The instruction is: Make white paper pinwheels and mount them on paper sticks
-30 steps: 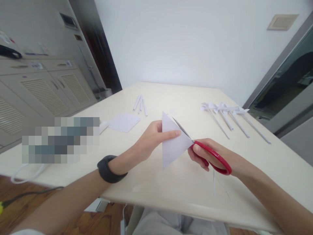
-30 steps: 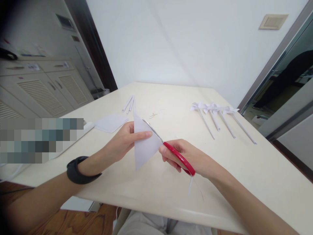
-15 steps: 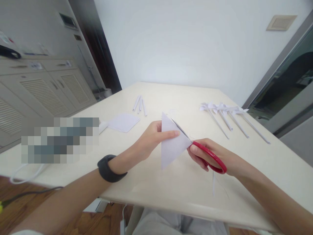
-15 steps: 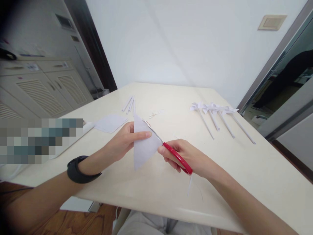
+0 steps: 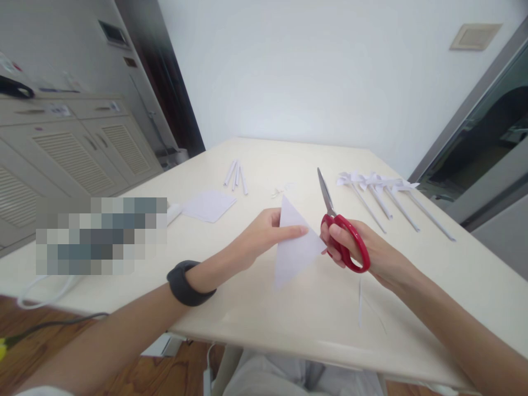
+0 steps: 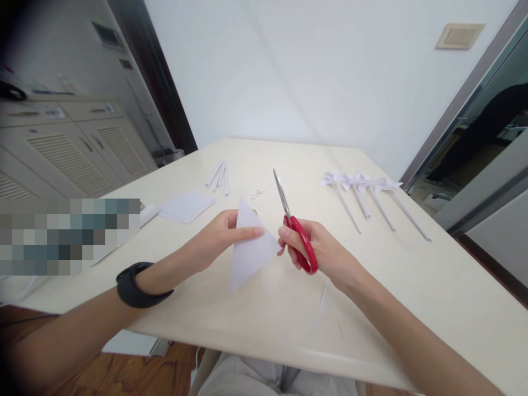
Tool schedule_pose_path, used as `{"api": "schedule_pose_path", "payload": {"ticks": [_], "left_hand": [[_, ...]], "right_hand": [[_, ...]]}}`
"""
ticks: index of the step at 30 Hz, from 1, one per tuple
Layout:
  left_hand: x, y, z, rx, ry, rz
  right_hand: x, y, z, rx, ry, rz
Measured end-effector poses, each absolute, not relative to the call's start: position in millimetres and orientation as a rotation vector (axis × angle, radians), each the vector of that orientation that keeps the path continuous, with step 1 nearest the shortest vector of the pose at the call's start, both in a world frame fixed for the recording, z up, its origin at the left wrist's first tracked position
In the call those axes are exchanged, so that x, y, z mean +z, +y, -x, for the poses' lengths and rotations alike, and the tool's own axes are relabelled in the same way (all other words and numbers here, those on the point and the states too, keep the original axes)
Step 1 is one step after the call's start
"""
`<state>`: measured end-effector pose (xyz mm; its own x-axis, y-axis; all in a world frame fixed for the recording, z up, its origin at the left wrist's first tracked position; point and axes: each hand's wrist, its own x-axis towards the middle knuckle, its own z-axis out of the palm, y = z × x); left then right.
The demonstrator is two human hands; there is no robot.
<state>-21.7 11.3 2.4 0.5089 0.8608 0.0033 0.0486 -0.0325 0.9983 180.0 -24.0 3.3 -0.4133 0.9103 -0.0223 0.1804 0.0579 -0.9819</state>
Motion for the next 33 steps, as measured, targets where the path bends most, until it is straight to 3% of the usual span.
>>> {"api": "schedule_pose_path", "payload": {"ticks": [7, 13, 23, 26, 29, 33], "left_hand": [[3.0, 10.3, 19.6, 0.678, 0.814, -1.449], [15.8, 8.6, 26.3, 0.32, 0.733, -1.684], [17.7, 6.8, 35.8, 0.24, 0.409, -1.781], [15.8, 6.0, 39.3, 0.397, 0.237, -1.762], [16.7, 8.8, 41.6, 0.82, 0.141, -1.685], [19.9, 13.4, 41.2, 1.251, 0.331, -1.787]], "right_hand": [[1.1, -22.0, -177.0, 1.378, -1.599, 1.123], [7.4, -21.7, -186.3, 1.218, -1.517, 1.074], [16.8, -16.9, -197.1, 1.181, -1.458, 0.981], [16.3, -15.3, -197.6, 1.237, -1.417, 0.952], [15.7, -13.8, -198.5, 1.303, -1.399, 0.934], [17.1, -13.7, -200.0, 1.344, -1.424, 0.934]]}}
